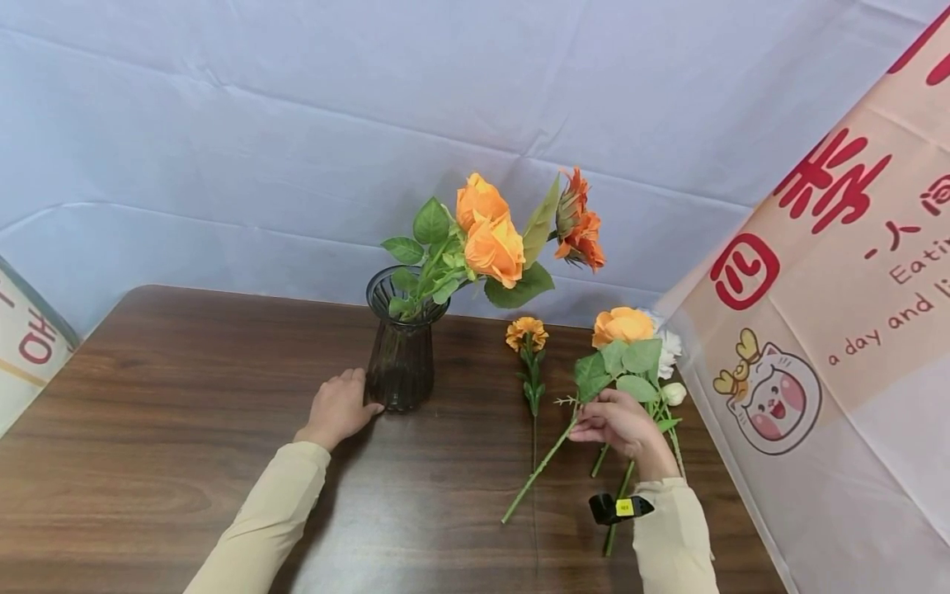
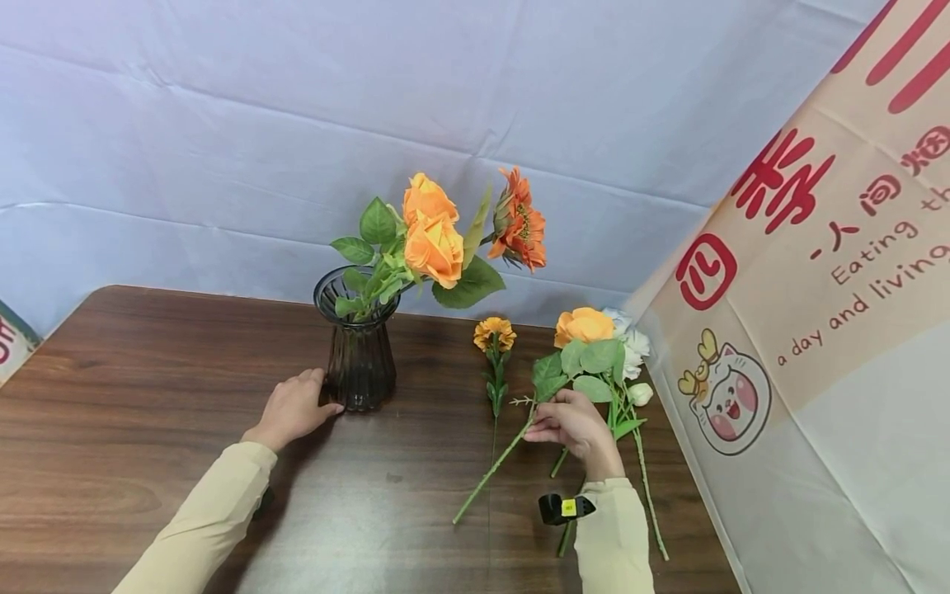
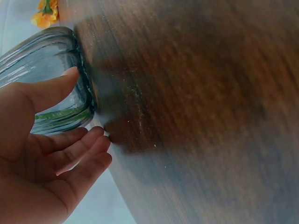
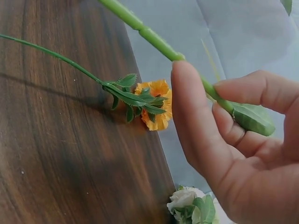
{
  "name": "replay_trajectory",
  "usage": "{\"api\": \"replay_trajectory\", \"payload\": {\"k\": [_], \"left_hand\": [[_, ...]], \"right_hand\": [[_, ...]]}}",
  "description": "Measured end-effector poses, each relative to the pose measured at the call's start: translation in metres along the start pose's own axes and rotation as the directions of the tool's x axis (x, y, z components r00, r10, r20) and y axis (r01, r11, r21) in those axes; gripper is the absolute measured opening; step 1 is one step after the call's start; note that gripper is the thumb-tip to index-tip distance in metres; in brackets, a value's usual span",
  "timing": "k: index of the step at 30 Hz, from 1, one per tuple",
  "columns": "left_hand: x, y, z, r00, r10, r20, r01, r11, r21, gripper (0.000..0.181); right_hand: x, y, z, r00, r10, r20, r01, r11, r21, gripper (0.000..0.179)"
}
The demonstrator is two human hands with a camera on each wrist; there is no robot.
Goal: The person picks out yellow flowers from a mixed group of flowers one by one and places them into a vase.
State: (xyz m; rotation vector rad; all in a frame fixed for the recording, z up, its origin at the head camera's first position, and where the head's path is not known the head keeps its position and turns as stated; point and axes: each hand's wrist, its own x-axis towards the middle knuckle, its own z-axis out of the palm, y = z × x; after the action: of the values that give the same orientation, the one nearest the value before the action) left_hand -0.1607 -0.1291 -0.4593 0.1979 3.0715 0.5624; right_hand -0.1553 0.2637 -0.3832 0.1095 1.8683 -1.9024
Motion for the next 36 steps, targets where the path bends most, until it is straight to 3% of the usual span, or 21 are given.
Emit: {"api": "replay_trajectory", "payload": {"k": [10,21,36], "left_hand": [[0.0002,0.0002,0.0004,1.0,0.005,-0.004,-0.005,1.0,0.004,0.065],[-0.001,0.0006,-0.0013,1.0,0.004,-0.005,-0.004,1.0,-0.001,0.066],[-0.0002,0.0013,-0.0015,1.0,0.009,-0.009,-0.008,1.0,0.016,0.064]], "right_hand": [[0.0024,0.0033,0.0017,1.0,-0.004,-0.028,0.005,0.998,0.056,0.004],[0.0016,0.0004,0.0039,1.0,-0.021,-0.004,0.022,0.986,0.163,0.024],[0.0025,0.0013,0.0075,0.999,-0.032,-0.023,0.037,0.972,0.233,0.026]]}}
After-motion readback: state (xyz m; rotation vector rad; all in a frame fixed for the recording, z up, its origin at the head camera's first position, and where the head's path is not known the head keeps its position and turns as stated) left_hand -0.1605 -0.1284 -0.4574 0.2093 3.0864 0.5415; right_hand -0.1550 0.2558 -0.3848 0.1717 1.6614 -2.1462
